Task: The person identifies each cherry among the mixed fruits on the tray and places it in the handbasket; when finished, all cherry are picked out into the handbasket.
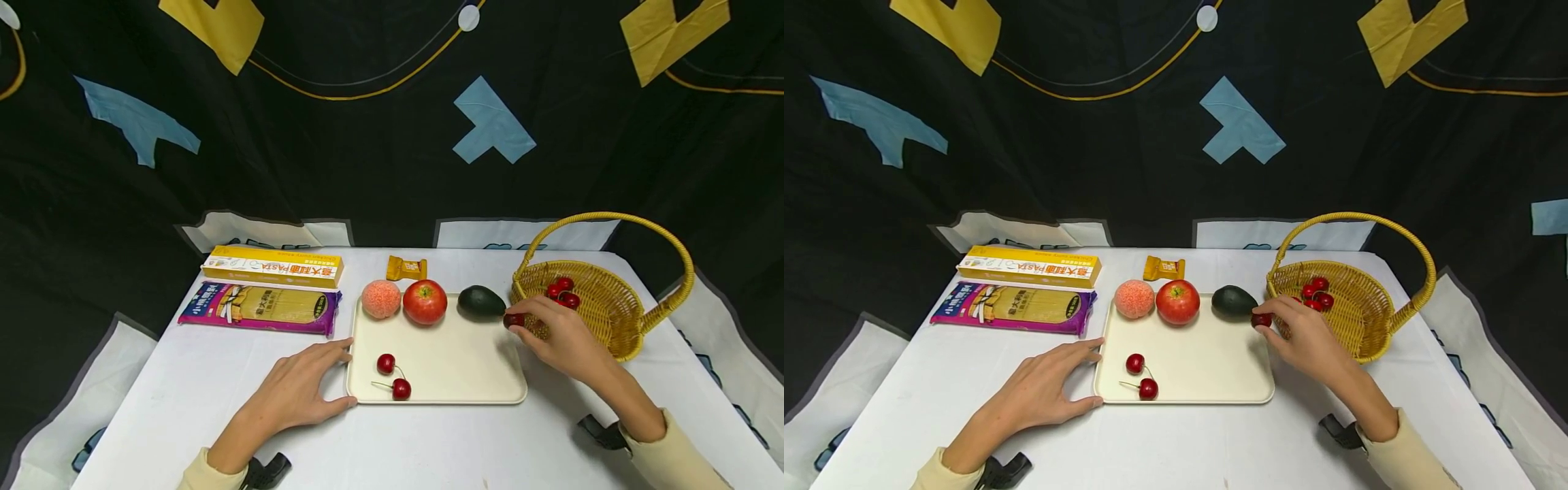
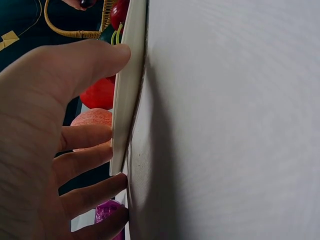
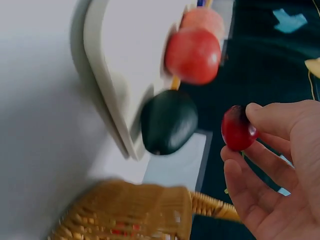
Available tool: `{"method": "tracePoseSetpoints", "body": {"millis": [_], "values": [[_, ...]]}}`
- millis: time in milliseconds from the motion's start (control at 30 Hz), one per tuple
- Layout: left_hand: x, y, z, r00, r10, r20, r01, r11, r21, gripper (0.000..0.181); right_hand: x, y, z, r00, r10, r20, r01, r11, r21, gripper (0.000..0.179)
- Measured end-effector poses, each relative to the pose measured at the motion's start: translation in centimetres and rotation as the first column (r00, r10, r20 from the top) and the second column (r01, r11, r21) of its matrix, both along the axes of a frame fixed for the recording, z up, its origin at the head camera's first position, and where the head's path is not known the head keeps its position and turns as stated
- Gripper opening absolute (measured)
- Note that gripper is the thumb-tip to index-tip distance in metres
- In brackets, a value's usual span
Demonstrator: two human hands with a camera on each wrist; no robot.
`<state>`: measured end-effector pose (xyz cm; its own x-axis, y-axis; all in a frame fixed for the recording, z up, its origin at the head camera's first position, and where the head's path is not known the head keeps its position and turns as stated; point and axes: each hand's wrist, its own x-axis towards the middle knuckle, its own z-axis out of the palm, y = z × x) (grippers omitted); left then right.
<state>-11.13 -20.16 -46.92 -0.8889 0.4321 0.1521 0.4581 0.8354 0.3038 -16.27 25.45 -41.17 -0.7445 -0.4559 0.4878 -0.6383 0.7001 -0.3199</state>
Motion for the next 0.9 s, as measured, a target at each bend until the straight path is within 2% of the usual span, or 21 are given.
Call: {"method": "tracePoseSetpoints", "body": {"millis": [300,567,900], "values": [[0.0,0.0,0.0,1.000,0.005,0.009,-0.005,1.000,-0.006,0.061,-0.8,2.4,0.8,0.996,-0.089,0.014,0.089,0.996,0.012,0.032],[0.0,0.0,0.1,1.000,0.009,0.013,-0.009,1.000,-0.010,0.061,-1.5,4.1,0.3,0.991,-0.133,-0.012,0.133,0.991,-0.010,0.034],[0.0,0.0,0.1,1.000,0.007,0.021,-0.006,1.000,-0.006,0.062,-1.9,5.5,-0.5,0.974,-0.217,0.056,0.217,0.976,0.020,0.033]]}}
